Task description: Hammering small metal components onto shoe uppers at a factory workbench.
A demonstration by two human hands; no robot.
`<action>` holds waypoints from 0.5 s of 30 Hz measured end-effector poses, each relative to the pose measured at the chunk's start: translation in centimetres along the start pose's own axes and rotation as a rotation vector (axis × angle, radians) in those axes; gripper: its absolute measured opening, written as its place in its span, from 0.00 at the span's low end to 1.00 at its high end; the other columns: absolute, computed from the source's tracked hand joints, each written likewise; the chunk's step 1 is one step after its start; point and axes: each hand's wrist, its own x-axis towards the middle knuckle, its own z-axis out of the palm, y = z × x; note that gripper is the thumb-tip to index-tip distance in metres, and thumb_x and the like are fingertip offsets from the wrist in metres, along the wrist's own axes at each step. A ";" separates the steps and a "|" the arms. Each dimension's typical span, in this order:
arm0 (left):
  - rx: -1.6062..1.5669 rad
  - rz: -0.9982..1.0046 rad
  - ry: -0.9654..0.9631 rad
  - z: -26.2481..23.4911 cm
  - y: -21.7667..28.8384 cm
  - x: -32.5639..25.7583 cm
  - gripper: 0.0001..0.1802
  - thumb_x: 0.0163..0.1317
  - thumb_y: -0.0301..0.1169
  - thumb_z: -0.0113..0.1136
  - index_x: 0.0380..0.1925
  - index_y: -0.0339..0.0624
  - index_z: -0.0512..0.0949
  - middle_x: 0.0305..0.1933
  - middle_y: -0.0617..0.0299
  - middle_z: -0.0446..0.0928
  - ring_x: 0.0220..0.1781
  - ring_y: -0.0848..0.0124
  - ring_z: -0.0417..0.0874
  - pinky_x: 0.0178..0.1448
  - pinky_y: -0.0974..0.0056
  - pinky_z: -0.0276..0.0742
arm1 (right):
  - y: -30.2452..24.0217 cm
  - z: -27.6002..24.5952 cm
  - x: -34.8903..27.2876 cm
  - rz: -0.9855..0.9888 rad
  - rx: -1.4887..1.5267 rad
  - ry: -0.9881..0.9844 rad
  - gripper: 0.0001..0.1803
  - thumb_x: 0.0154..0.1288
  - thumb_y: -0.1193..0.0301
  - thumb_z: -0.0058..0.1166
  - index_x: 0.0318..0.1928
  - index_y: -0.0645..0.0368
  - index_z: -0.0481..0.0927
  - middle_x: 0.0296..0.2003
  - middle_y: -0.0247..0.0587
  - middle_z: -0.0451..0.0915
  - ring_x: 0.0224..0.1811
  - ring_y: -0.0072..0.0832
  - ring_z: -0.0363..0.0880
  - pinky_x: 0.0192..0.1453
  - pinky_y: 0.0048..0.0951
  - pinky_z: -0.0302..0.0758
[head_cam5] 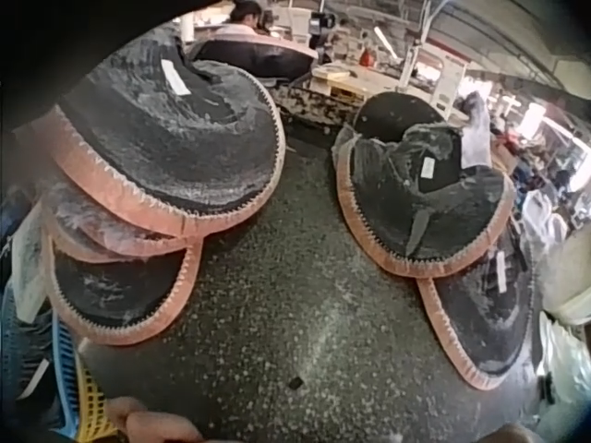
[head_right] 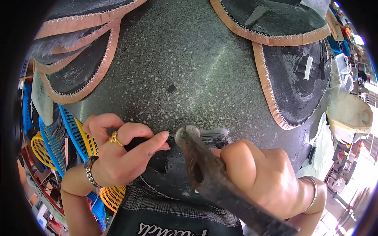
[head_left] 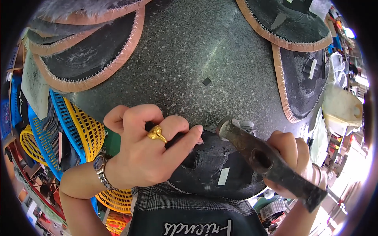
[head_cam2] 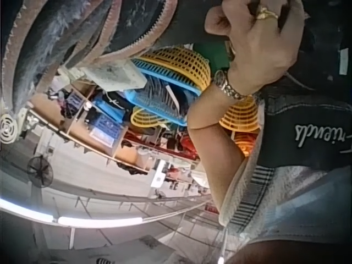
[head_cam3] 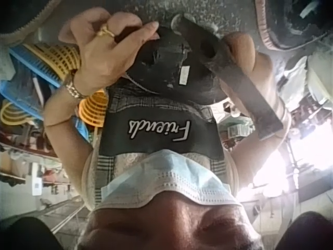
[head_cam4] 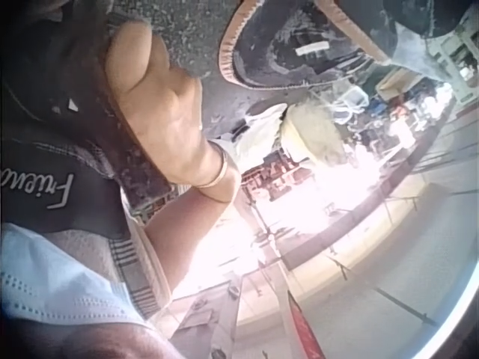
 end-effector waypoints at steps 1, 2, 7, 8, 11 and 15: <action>0.036 0.011 -0.002 -0.1 0.0 -0.2 0.18 0.36 0.35 0.72 0.33 0.56 0.85 0.33 0.80 0.72 0.39 0.66 0.62 0.43 0.58 0.53 | 0.5 -0.6 1.1 -0.204 -0.052 -0.078 0.10 0.50 0.69 0.58 0.25 0.58 0.70 0.17 0.32 0.67 0.11 0.25 0.68 0.12 0.30 0.67; 0.073 0.023 -0.006 -0.1 0.0 -0.4 0.17 0.38 0.35 0.71 0.33 0.56 0.85 0.34 0.79 0.71 0.38 0.66 0.62 0.42 0.57 0.52 | 1.1 -0.4 1.6 -0.216 -0.041 -0.080 0.10 0.50 0.69 0.58 0.25 0.58 0.70 0.17 0.32 0.67 0.11 0.25 0.68 0.12 0.30 0.67; 0.133 0.055 0.027 -0.1 0.5 -0.6 0.15 0.40 0.37 0.70 0.34 0.57 0.84 0.34 0.79 0.70 0.38 0.67 0.61 0.42 0.56 0.52 | 1.1 -0.3 2.0 -0.330 -0.029 -0.216 0.10 0.52 0.71 0.55 0.28 0.61 0.67 0.19 0.37 0.66 0.10 0.27 0.69 0.10 0.30 0.65; 0.104 0.036 0.024 0.1 0.5 -0.8 0.16 0.40 0.36 0.71 0.34 0.57 0.84 0.33 0.79 0.70 0.38 0.67 0.61 0.43 0.57 0.52 | 1.2 -0.4 1.9 -0.396 -0.154 -0.350 0.10 0.52 0.72 0.54 0.29 0.61 0.66 0.19 0.39 0.66 0.10 0.28 0.69 0.10 0.30 0.66; -0.014 -0.066 0.022 0.3 0.1 -1.0 0.17 0.40 0.34 0.73 0.35 0.56 0.84 0.33 0.79 0.71 0.38 0.66 0.61 0.43 0.59 0.54 | 2.0 0.2 2.1 -0.399 -0.076 -0.378 0.11 0.51 0.72 0.54 0.30 0.61 0.65 0.19 0.40 0.66 0.10 0.30 0.70 0.10 0.31 0.66; -0.117 -0.155 0.033 0.5 0.6 -1.0 0.21 0.37 0.30 0.75 0.37 0.54 0.84 0.31 0.78 0.73 0.38 0.65 0.61 0.44 0.64 0.55 | 2.2 0.2 1.9 -0.396 -0.098 -0.315 0.11 0.50 0.71 0.54 0.31 0.59 0.66 0.20 0.39 0.67 0.11 0.32 0.71 0.11 0.31 0.67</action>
